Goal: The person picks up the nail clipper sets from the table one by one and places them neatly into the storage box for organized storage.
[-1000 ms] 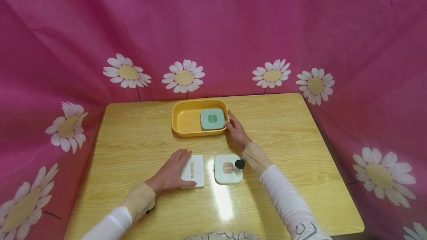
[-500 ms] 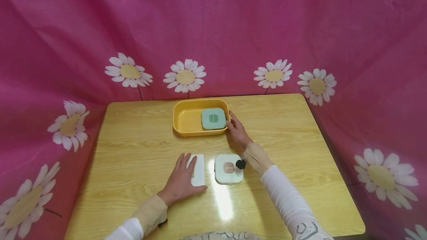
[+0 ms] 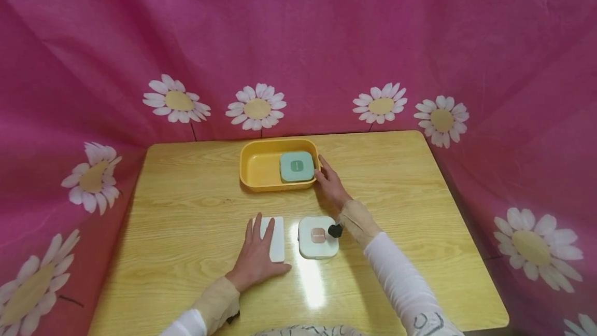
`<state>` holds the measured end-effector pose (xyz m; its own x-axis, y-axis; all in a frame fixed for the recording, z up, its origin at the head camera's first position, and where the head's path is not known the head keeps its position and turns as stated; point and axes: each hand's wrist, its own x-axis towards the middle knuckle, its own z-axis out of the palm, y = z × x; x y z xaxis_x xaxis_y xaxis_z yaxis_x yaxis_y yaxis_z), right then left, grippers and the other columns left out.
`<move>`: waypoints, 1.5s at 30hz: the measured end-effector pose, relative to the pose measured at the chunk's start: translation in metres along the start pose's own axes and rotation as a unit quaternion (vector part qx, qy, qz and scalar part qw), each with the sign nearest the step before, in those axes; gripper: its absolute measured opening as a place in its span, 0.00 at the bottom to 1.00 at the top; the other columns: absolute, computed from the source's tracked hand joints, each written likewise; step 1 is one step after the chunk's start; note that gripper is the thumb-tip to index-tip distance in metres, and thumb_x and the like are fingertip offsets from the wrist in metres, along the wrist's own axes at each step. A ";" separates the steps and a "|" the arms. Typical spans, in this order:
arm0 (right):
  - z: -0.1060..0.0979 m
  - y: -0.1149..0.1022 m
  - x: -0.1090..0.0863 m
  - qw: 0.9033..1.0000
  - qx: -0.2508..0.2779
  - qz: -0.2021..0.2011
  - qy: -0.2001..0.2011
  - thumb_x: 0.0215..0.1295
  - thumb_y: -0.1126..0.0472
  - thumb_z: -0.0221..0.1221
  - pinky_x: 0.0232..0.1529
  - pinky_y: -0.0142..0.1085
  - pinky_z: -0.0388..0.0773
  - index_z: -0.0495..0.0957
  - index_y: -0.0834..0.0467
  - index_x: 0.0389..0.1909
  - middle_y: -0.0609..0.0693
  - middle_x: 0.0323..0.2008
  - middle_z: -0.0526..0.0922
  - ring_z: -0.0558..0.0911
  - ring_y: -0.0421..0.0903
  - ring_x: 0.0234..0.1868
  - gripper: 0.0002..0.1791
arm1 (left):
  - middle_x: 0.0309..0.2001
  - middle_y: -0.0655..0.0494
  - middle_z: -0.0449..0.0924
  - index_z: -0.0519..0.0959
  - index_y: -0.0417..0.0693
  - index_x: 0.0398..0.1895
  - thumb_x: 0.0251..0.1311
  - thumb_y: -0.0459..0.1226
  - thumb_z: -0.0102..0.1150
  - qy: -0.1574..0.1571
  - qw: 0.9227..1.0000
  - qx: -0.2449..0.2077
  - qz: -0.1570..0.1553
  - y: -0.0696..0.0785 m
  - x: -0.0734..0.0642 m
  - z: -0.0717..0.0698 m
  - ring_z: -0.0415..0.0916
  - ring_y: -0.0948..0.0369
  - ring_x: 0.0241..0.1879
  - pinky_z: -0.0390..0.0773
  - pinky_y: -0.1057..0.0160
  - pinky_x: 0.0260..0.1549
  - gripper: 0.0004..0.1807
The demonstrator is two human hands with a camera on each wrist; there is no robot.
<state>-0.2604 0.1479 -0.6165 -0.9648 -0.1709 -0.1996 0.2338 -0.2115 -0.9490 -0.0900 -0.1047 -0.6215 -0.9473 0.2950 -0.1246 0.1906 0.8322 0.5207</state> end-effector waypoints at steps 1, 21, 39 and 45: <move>0.000 0.000 0.000 1.000 0.008 0.000 0.000 0.86 0.61 0.43 0.80 0.41 0.52 0.44 0.45 0.86 0.57 0.83 0.51 0.55 0.46 0.82 0.35 | 0.84 0.35 0.34 0.52 0.47 0.85 0.41 0.65 0.78 0.001 1.000 -0.001 0.001 -0.001 -0.001 0.000 0.34 0.33 0.82 0.59 0.38 0.74 0.71; -0.006 -0.001 -0.001 0.995 -0.096 -0.006 -0.009 0.87 0.59 0.42 0.79 0.44 0.55 0.42 0.47 0.87 0.60 0.83 0.51 0.57 0.51 0.81 0.35 | 0.75 0.33 0.54 0.55 0.47 0.84 0.41 0.60 0.78 -0.013 0.997 0.019 0.076 -0.019 0.012 -0.014 0.48 0.37 0.77 0.59 0.37 0.72 0.67; -0.001 0.003 0.002 1.000 0.016 -0.018 -0.009 0.86 0.62 0.43 0.80 0.41 0.53 0.42 0.49 0.87 0.61 0.83 0.51 0.54 0.48 0.82 0.35 | 0.70 0.38 0.59 0.59 0.46 0.82 0.35 0.63 0.81 -0.018 0.993 0.027 0.117 -0.027 0.023 -0.021 0.59 0.43 0.70 0.72 0.44 0.64 0.69; -0.001 0.001 0.001 1.000 -0.011 -0.005 -0.005 0.86 0.62 0.42 0.80 0.42 0.52 0.42 0.47 0.87 0.59 0.83 0.50 0.54 0.48 0.82 0.35 | 0.69 0.38 0.62 0.60 0.44 0.80 0.35 0.63 0.81 -0.012 0.991 0.033 0.131 -0.028 0.024 -0.020 0.60 0.42 0.69 0.73 0.43 0.63 0.69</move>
<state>-0.2609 0.1486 -0.6175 -0.9658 -0.1785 -0.1879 0.2214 -0.1911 -0.9563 -0.1228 -0.1307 -0.6226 -0.8569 0.5153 -0.0130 0.4462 0.7541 0.4819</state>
